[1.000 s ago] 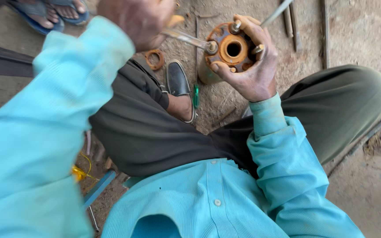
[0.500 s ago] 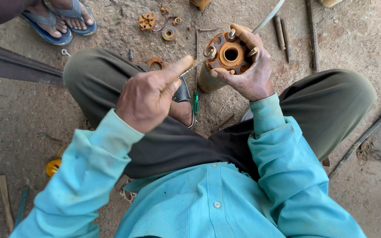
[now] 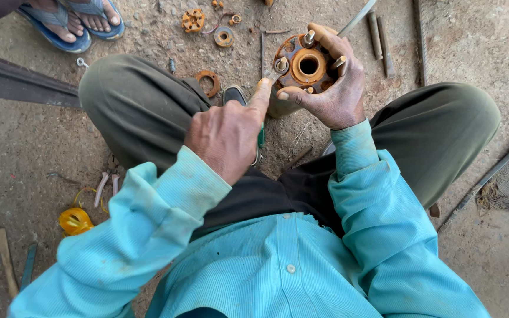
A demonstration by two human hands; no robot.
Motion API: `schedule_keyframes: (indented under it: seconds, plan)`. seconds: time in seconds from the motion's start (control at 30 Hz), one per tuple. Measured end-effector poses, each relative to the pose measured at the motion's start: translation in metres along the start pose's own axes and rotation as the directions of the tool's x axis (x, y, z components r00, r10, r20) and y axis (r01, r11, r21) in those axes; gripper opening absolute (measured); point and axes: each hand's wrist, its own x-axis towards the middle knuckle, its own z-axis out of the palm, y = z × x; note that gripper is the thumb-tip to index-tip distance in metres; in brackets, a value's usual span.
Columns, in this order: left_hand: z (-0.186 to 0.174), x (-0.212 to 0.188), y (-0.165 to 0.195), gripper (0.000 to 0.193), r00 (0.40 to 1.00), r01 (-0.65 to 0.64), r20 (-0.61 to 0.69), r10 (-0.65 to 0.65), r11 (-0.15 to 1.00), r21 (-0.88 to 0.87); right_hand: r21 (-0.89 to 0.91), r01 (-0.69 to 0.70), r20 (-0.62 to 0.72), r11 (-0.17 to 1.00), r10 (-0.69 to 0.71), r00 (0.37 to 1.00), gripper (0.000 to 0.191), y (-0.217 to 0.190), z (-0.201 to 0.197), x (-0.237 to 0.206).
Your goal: The person sits on the ground and uses a wrench to tighten bolts on a cylindrical mechanical component. They rotate the part to access different bolts and continue tightening them throughout the clip.
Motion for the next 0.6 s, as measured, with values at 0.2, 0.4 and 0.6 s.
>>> schedule_keyframes:
  seconds: [0.2, 0.4, 0.6]
  plan:
    - [0.002, -0.004, -0.012, 0.068, 0.994, 0.007, -0.109, -0.001, 0.999, 0.053, -0.010, 0.083, 0.006, 0.996, -0.083, 0.997, 0.084, 0.000, -0.001, 0.004]
    - [0.021, 0.001, -0.028, 0.054, 0.984, -0.101, -0.127, 0.123, 0.981, 0.163, 0.056, -0.067, 0.010, 0.996, 0.067, 0.998, 0.083, -0.005, -0.002, -0.002]
    - [-0.006, 0.037, -0.088, 0.023, 0.886, -0.395, 0.000, 0.464, 0.754, 0.525, -0.030, 0.030, 0.026, 0.999, -0.029, 0.999, 0.080, -0.001, -0.004, -0.004]
